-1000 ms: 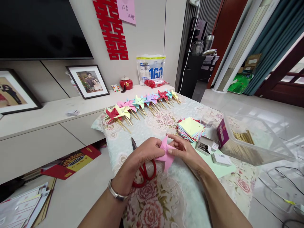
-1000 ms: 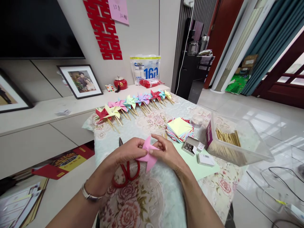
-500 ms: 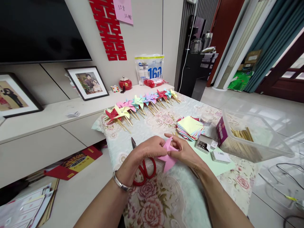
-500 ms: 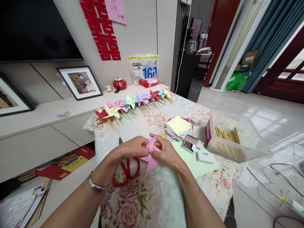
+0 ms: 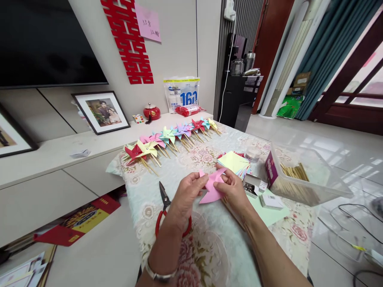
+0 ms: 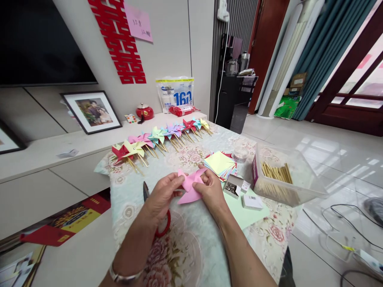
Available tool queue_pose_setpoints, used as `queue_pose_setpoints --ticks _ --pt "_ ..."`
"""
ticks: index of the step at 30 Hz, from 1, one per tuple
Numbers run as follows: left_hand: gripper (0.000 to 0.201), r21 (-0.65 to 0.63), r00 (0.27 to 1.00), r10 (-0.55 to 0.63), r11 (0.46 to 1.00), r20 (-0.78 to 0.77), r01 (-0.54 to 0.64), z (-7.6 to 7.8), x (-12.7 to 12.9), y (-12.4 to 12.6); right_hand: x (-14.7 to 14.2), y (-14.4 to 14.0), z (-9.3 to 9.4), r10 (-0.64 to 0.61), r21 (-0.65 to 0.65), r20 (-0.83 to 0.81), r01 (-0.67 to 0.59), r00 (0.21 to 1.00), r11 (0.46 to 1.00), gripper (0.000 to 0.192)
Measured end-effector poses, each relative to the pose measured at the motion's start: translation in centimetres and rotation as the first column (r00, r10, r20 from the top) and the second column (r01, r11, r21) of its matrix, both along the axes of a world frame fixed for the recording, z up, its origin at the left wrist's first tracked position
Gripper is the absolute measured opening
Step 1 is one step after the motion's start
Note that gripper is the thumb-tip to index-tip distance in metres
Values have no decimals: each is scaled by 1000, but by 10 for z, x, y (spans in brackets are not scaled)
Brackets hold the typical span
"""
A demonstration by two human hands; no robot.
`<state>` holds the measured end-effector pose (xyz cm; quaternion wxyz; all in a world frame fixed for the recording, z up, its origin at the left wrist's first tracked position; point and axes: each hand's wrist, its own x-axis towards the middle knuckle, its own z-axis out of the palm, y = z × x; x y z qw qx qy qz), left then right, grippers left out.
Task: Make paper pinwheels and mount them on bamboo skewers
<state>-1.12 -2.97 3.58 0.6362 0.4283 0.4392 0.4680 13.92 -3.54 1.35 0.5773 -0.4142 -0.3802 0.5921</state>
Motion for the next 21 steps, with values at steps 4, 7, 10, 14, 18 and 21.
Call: queue_pose_setpoints --ticks 4,7,10,14,18,21 --pt "49 -20 985 28 999 168 -25 -23 23 -8 -1 0 -3 -51 37 -25 52 998 998 76" --pt "41 4 987 96 995 129 -97 -30 27 -10 -1 1 -5 -64 47 -32 65 997 997 73" --pt "35 16 988 131 991 83 -133 -28 25 -13 -2 2 -7 -56 44 -14 56 998 997 68" --pt "38 -6 986 130 991 107 -130 -28 22 -15 -4 2 -8 -36 46 -18 37 999 998 65" --pt "38 -25 978 157 988 134 -155 -32 20 -14 -5 2 -10 -32 40 5 32 999 999 63" --pt "34 -32 977 168 986 132 -166 -33 19 -14 -4 3 -13 -25 32 27 24 999 999 60"
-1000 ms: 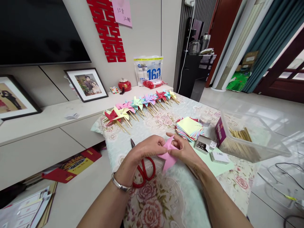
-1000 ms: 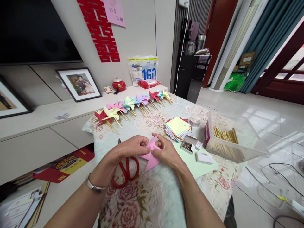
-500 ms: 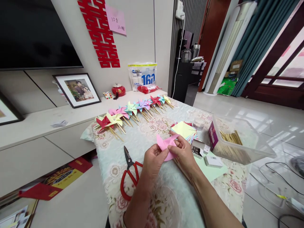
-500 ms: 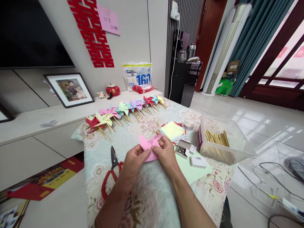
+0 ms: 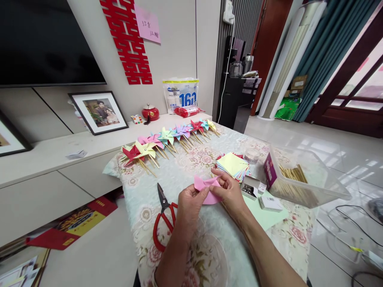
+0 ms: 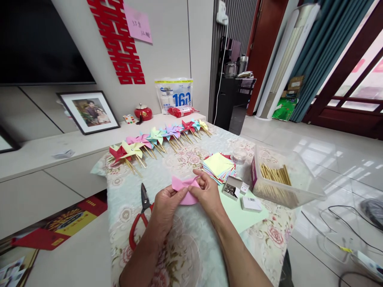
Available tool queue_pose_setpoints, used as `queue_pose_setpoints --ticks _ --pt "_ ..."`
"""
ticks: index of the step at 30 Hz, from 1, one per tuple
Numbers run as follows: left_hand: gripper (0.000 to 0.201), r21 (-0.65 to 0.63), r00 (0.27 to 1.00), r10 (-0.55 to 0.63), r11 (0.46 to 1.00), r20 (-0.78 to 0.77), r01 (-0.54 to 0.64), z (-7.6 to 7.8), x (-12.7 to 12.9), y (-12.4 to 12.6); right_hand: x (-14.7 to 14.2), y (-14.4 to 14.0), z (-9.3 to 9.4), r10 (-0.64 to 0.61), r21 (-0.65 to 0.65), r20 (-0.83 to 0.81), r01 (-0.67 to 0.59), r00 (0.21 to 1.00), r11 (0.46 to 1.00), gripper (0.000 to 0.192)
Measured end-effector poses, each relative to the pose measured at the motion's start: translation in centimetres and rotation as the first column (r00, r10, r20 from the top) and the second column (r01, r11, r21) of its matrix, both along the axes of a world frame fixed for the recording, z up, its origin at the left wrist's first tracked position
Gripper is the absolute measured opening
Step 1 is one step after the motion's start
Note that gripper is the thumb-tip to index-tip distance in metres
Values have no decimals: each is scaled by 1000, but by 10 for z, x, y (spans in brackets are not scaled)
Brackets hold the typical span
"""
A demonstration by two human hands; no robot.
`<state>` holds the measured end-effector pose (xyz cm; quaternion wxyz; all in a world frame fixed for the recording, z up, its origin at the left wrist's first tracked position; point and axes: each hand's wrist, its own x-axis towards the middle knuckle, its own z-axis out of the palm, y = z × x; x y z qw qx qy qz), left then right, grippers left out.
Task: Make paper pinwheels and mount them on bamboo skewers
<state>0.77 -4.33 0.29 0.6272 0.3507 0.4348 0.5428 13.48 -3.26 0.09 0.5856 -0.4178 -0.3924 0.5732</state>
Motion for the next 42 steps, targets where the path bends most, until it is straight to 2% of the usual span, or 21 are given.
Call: queue_pose_setpoints --ticks 8,13,18,21,25,28,31,37,42 --pt "29 -38 998 63 997 -7 -63 -2 -6 1 5 -3 6 131 -10 32 -130 991 991 51" --pt "24 -71 997 80 994 -4 -80 -2 -9 1 6 -4 10 111 11 75 -112 991 994 49" --pt "24 -111 999 54 992 4 -53 2 -10 -1 5 -3 3 119 14 151 -123 981 992 45" --pt "29 -118 999 30 993 31 -26 3 -11 -1 5 -1 0 91 48 194 -102 977 994 44" --pt "33 -132 992 78 989 100 -65 2 -15 1 8 0 1 -15 155 233 -22 972 988 44" --pt "28 -141 978 110 986 177 -86 3 -19 3 9 -1 3 -106 303 299 11 948 953 27" --pt "25 -151 970 123 984 212 -92 3 -22 4 10 -3 6 -99 430 421 -102 902 897 11" --pt "25 -156 968 132 983 212 -100 1 -25 4 11 -6 5 -32 406 604 -273 797 872 21" --pt "25 -156 972 144 981 187 -115 -2 -26 5 11 -5 4 -23 408 640 -315 768 857 30"
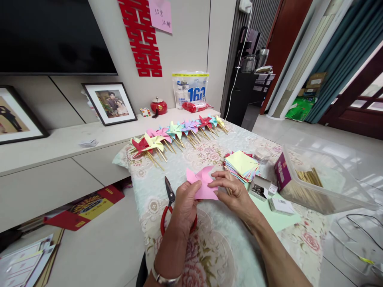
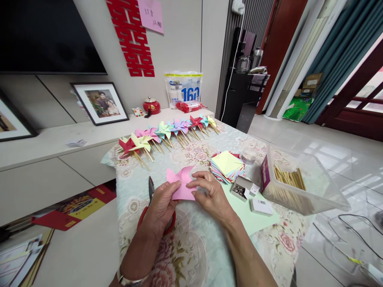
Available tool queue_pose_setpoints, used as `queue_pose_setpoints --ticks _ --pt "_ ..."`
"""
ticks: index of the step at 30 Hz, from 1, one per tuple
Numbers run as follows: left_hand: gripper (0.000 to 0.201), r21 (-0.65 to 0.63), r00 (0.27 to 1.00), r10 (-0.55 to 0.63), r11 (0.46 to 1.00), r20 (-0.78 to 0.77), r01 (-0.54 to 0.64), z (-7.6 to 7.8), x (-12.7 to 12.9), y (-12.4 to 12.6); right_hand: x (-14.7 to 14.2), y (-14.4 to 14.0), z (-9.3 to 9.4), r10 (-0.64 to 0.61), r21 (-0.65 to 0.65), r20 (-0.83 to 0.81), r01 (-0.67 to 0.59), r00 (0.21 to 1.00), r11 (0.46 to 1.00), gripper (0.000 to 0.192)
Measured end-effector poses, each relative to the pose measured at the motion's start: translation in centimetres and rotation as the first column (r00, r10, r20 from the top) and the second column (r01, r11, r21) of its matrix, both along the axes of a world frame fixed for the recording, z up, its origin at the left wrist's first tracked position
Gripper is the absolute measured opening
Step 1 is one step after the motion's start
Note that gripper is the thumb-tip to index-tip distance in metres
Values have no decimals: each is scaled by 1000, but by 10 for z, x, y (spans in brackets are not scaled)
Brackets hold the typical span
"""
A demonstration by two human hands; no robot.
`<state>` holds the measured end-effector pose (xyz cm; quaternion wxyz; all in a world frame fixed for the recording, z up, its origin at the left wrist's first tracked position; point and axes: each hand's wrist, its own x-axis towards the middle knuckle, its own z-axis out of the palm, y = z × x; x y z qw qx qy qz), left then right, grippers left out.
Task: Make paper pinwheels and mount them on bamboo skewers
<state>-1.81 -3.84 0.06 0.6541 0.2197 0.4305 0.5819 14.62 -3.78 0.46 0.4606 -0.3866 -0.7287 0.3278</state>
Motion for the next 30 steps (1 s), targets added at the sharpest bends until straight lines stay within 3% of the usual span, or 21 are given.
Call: queue_pose_setpoints --ticks 4,11,15,21,25,30 --pt "25 29 999 -23 999 -31 24 -2 0 0 0 0 2 1 3 12 -1 1000 1000 29" --pt "32 72 988 -26 997 -154 38 -8 2 1 0 0 1 19 -16 10 -19 1000 1000 8" --pt "32 81 978 -53 994 -202 70 -5 4 0 -3 -1 3 -21 -50 37 23 999 999 8" --pt "15 77 954 -68 993 -293 95 2 9 -3 -7 -2 5 -59 -89 52 64 997 994 14" --pt "18 37 950 -70 996 -304 86 -4 10 0 -9 -2 2 -91 -139 93 104 991 985 13" --pt "16 75 941 -56 993 -334 86 -9 10 0 -11 -1 1 -111 -164 119 129 987 978 12"
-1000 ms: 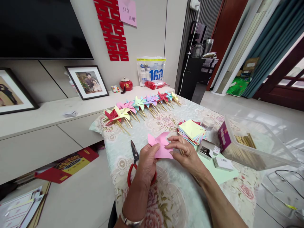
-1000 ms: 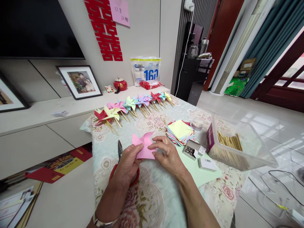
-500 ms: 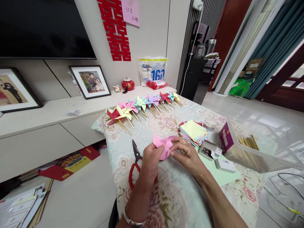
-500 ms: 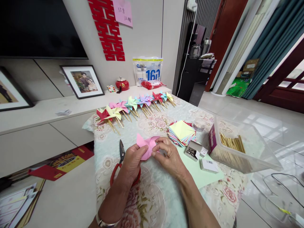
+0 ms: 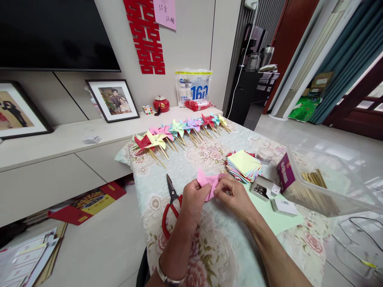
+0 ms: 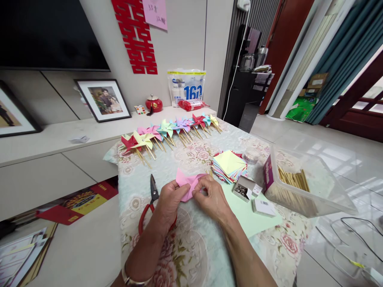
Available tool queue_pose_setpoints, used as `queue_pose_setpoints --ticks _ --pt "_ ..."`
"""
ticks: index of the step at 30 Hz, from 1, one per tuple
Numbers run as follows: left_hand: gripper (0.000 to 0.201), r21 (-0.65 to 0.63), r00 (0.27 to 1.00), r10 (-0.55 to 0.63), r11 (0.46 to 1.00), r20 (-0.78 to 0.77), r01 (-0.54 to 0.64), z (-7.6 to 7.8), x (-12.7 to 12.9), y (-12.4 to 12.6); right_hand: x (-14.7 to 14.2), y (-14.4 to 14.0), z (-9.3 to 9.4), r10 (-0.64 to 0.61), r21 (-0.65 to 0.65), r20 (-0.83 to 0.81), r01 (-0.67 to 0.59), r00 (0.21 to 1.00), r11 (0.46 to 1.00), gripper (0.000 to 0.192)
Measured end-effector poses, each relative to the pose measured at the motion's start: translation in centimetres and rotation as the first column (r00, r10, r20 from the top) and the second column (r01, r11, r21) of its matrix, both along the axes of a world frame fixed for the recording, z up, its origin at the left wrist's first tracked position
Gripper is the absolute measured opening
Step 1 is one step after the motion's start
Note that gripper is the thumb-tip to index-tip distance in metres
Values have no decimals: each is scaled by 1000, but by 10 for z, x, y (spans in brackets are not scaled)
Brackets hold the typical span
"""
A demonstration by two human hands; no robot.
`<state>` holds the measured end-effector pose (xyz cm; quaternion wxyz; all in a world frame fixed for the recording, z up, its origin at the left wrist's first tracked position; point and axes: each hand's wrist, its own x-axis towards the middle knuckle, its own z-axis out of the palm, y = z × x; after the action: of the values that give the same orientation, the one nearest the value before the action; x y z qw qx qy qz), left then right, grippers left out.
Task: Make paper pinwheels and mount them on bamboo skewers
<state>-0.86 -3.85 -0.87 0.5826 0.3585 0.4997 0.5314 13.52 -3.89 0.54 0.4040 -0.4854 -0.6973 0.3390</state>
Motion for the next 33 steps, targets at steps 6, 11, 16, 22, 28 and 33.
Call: queue_pose_setpoints --ticks 6,11,16,22,28,33 --pt "19 -31 1000 10 999 2 -10 -2 0 1 -1 0 0 -28 -14 -2 28 1000 1000 12" --pt "17 -40 1000 5 999 -1 -5 -7 1 4 -2 0 0 -58 -32 7 58 998 998 11" --pt "16 -13 999 -15 1000 -51 15 -6 2 3 -3 0 -1 -81 -37 23 82 996 996 10" --pt "16 3 996 -28 1000 -84 28 -2 3 2 -2 0 -1 -79 -44 28 80 997 996 9" --pt "17 -3 986 -35 999 -165 35 -3 2 2 -2 0 -1 -72 -55 29 74 997 996 9" --pt "15 -12 984 -5 1000 -176 3 -8 0 3 -1 -1 3 -36 -74 2 36 999 997 10"
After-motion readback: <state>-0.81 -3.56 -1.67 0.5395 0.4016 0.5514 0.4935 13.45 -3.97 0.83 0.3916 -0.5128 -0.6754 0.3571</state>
